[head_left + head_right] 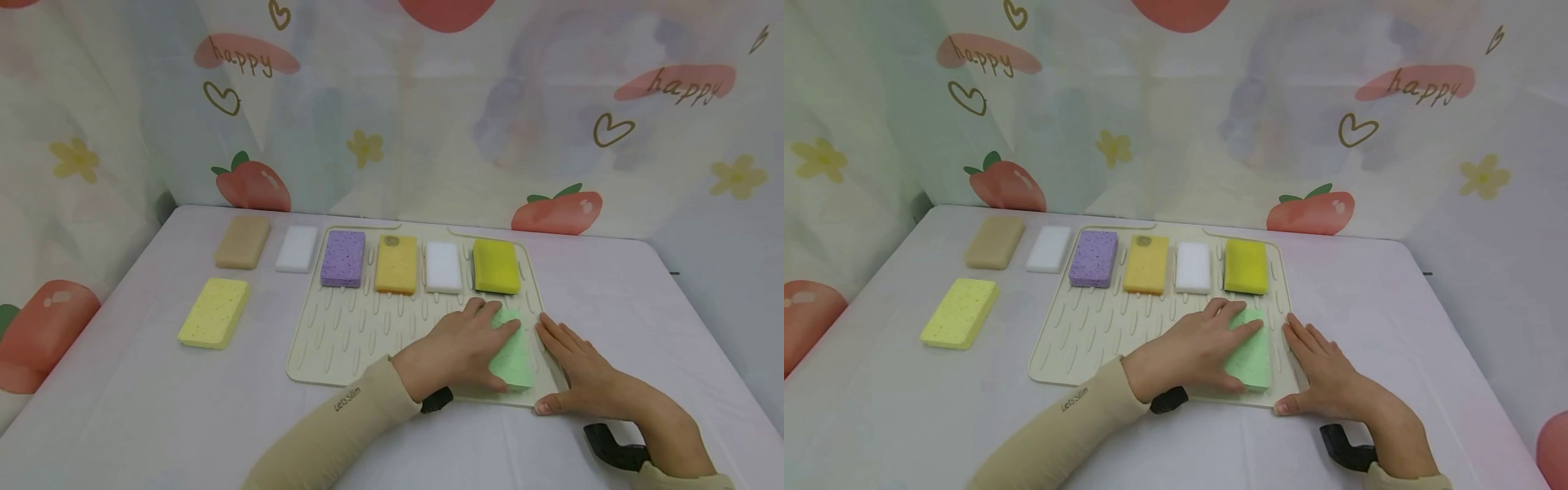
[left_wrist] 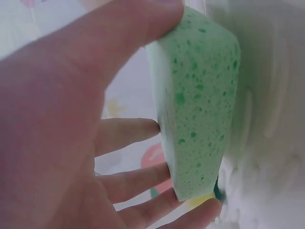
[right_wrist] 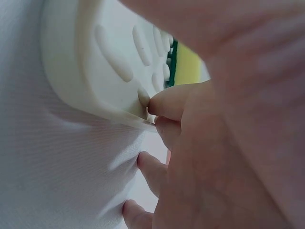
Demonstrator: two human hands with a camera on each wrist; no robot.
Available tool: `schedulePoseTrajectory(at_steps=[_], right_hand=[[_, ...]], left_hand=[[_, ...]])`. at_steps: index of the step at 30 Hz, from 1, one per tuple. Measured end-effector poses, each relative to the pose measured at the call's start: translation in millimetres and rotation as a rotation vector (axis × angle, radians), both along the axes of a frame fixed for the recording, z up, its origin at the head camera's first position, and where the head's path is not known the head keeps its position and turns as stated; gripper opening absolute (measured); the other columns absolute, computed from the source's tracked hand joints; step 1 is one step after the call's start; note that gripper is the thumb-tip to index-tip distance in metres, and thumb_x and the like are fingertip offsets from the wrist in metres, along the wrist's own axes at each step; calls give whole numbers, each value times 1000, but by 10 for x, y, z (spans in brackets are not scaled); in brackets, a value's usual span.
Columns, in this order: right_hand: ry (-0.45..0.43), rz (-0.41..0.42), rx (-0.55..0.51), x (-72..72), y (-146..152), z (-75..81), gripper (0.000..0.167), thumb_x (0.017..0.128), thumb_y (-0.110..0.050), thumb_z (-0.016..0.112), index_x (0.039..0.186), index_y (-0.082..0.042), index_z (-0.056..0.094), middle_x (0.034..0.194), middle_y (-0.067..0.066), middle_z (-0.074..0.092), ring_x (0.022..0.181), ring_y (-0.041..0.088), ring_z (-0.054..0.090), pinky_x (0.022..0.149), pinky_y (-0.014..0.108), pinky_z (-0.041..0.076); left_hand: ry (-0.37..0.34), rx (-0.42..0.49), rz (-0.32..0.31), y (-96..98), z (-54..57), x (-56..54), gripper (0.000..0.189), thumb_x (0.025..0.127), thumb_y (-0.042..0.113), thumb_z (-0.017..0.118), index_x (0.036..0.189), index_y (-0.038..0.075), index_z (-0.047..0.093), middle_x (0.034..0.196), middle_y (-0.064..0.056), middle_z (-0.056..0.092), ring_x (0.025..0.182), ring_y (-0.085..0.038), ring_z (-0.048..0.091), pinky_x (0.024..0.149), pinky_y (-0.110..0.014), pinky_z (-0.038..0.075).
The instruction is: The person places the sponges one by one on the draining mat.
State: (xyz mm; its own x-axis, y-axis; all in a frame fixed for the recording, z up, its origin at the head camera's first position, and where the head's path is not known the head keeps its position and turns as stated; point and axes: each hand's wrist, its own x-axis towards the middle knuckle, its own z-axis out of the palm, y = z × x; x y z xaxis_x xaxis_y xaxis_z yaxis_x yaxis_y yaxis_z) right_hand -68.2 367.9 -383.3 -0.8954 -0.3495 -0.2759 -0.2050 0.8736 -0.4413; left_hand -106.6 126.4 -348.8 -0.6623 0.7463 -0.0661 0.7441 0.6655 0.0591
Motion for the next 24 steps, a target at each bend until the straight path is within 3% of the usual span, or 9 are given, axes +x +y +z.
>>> schedulePoseTrajectory(at_steps=[10,17,24], right_hand=[[22,10,23,-7,-1,-11,129,67,-54,84,156,4,13,166,20,3,145,56,8,102,82,13],[22,16,16,-8,14,-15,128,67,-53,84,157,4,12,166,19,2,145,55,7,101,82,12],[33,29,16,-14,20,-23,127,68,-52,84,157,4,12,166,19,2,145,56,8,100,82,14]], left_hand=[[55,-55,-26,76,-73,53,84,78,74,65,147,32,44,154,-1,40,139,-18,41,98,-26,51],[87,-25,-28,111,-122,69,81,80,76,60,145,29,47,153,-5,43,138,-21,44,101,-27,50],[50,-34,-31,110,-132,58,83,81,75,60,149,32,42,158,-4,37,145,-21,37,109,-29,44]])
